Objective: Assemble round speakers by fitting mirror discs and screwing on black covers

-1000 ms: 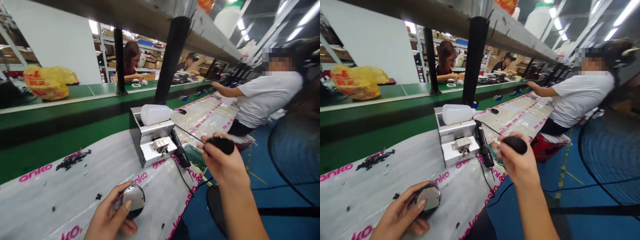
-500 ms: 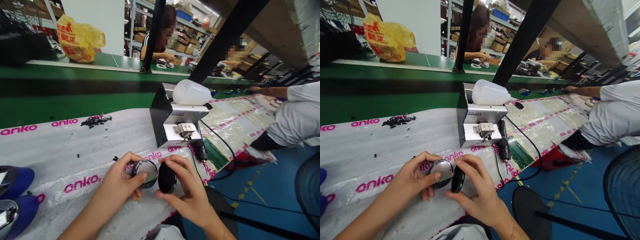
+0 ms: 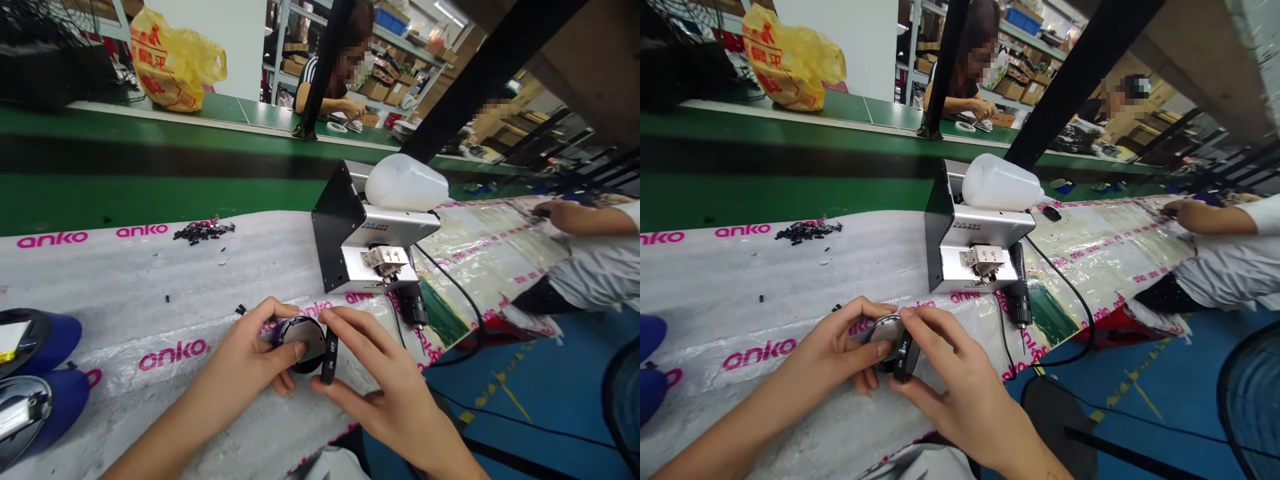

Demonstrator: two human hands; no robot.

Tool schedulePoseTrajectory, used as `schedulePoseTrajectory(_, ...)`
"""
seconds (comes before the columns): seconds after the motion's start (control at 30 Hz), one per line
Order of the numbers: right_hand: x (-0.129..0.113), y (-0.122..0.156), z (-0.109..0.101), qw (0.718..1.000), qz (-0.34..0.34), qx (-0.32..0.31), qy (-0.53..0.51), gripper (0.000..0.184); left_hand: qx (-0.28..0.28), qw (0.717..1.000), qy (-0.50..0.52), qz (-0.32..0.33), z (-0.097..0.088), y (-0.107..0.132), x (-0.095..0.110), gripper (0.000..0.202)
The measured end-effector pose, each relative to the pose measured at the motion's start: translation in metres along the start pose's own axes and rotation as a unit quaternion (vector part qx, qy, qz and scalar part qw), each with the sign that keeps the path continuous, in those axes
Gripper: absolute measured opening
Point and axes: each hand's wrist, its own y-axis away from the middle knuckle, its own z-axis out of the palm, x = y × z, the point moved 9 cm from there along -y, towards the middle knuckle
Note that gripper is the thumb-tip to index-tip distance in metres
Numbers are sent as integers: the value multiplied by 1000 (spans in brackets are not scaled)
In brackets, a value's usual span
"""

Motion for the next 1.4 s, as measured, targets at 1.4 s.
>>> schedulePoseTrajectory(1.4,18,-11,-15,997,36,-50,36,49,83,986,-140,43,5,8,10,12)
